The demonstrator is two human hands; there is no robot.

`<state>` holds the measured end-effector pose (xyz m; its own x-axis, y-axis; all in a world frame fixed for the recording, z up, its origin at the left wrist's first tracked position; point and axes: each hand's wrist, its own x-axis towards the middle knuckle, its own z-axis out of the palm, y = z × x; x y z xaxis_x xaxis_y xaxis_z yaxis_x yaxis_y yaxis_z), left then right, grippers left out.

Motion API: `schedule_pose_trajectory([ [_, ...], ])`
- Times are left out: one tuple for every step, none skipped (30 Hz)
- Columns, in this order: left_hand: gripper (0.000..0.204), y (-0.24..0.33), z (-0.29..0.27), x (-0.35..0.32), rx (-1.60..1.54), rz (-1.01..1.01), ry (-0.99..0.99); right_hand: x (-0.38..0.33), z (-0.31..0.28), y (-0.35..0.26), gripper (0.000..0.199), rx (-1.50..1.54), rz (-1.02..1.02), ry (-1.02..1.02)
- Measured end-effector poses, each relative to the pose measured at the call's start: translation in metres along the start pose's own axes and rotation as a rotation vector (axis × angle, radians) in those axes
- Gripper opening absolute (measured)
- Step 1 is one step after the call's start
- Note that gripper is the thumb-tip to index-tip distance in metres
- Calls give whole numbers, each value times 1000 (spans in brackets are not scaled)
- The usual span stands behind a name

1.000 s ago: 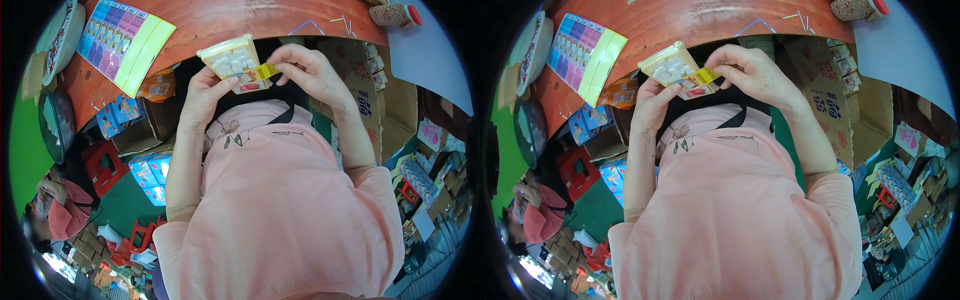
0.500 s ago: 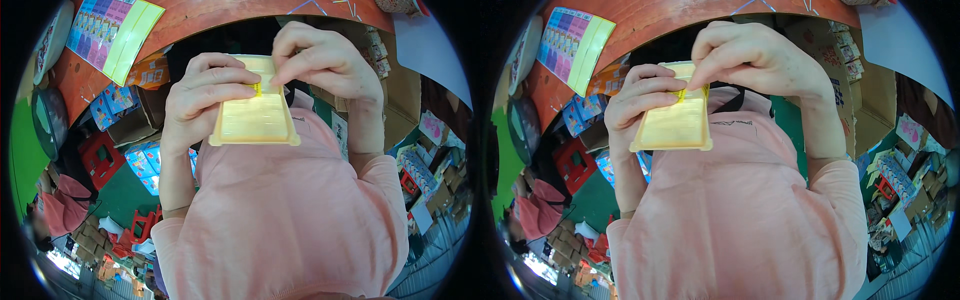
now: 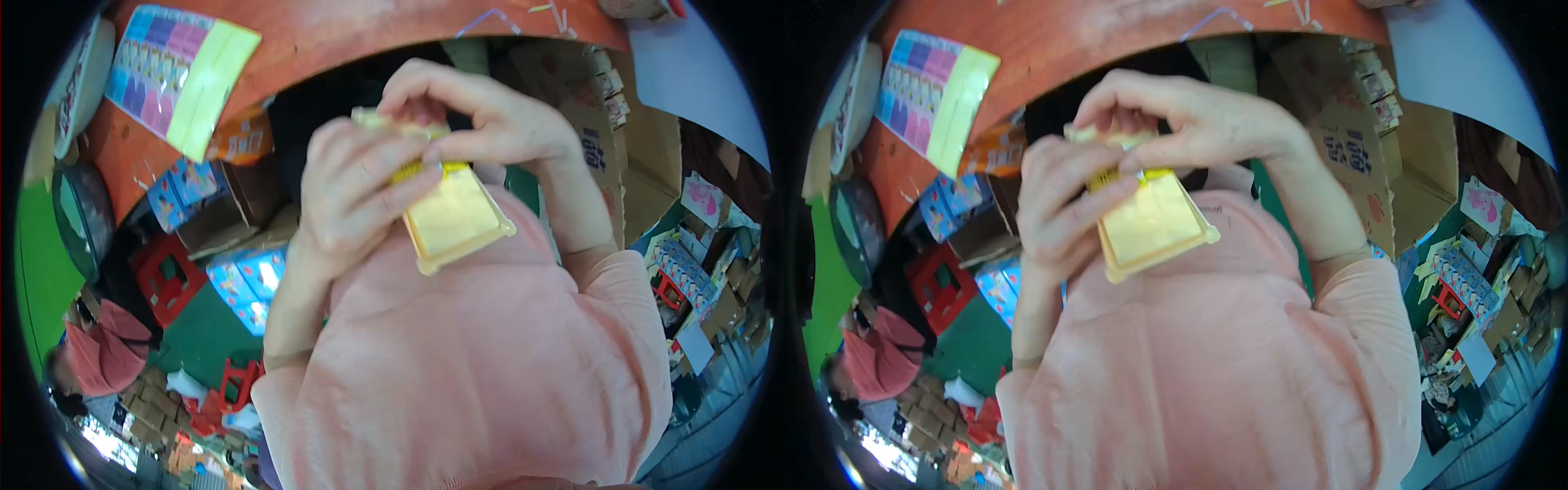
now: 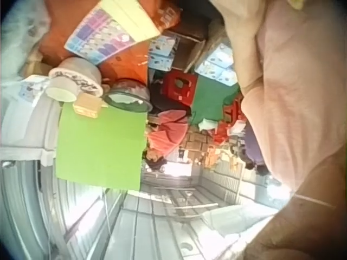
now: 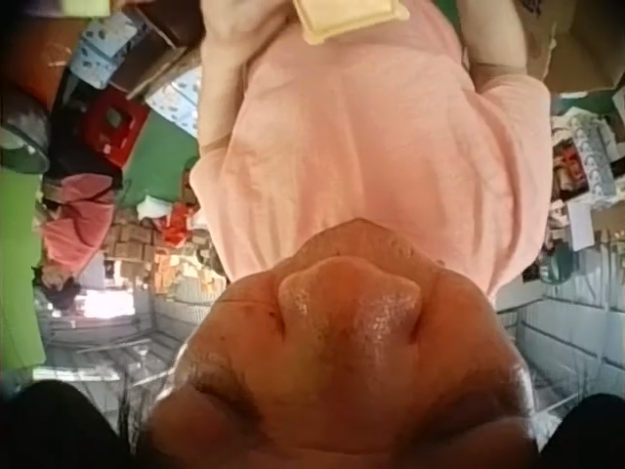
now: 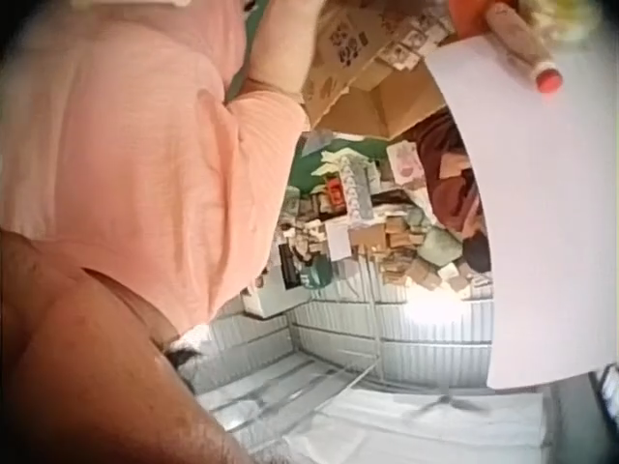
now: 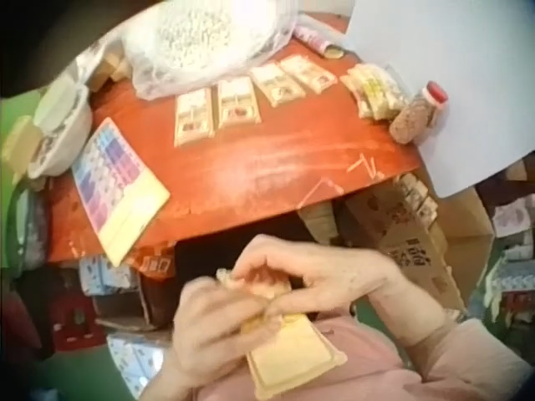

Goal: Packaging small items into plastic trays and applying adhesive labels.

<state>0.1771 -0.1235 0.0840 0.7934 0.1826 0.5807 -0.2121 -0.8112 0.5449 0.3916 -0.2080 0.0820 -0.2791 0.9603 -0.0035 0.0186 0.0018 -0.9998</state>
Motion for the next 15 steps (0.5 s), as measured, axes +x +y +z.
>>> schedule_pose_trajectory([
  [37, 0, 3, 1, 33, -3, -6, 4, -1, 6, 41, 13, 26, 5],
  [36, -3, 9, -1, 1, -20, 31, 6, 0, 13, 39, 67, 74, -6],
  [35, -7, 15, -2, -22, -53, 81, 9, -1, 20, 40, 127, 99, -5],
  [34, -11, 19, -4, -15, -75, 74, 9, -3, 27, 41, 124, 72, 39],
  [33, -10, 21, 0, -59, -129, 80, 8, -3, 35, 41, 126, 53, 106],
  [33, -9, 23, 3, -106, -189, 78, 7, -3, 39, 41, 138, 34, 171],
  [32, -8, 24, 4, -148, -282, 128, 7, 1, 33, 39, 263, 41, 286],
  [31, -10, 27, 7, -194, -374, 176, 8, 3, 29, 39, 390, 44, 400],
  [27, -13, 32, 12, -195, -475, 260, 9, 6, 38, 36, 294, -28, 544],
  [23, -20, 37, 10, -183, -652, 351, 15, 9, 40, 43, 170, -149, 638],
  [23, -29, 43, 11, -342, -768, 478, 13, 10, 38, 52, -21, -127, 651],
  [23, -38, 47, 20, -507, -887, 599, 13, 11, 29, 62, -209, -98, 661],
  [24, -45, 49, 30, -583, -895, 657, 15, 8, 29, 84, -599, -136, 638],
  [24, -52, 55, 39, -590, -881, 651, 18, 11, 29, 89, -664, -103, 643],
  [25, -58, 62, 48, -680, -901, 683, 23, 9, 36, 88, -735, -94, 706],
])
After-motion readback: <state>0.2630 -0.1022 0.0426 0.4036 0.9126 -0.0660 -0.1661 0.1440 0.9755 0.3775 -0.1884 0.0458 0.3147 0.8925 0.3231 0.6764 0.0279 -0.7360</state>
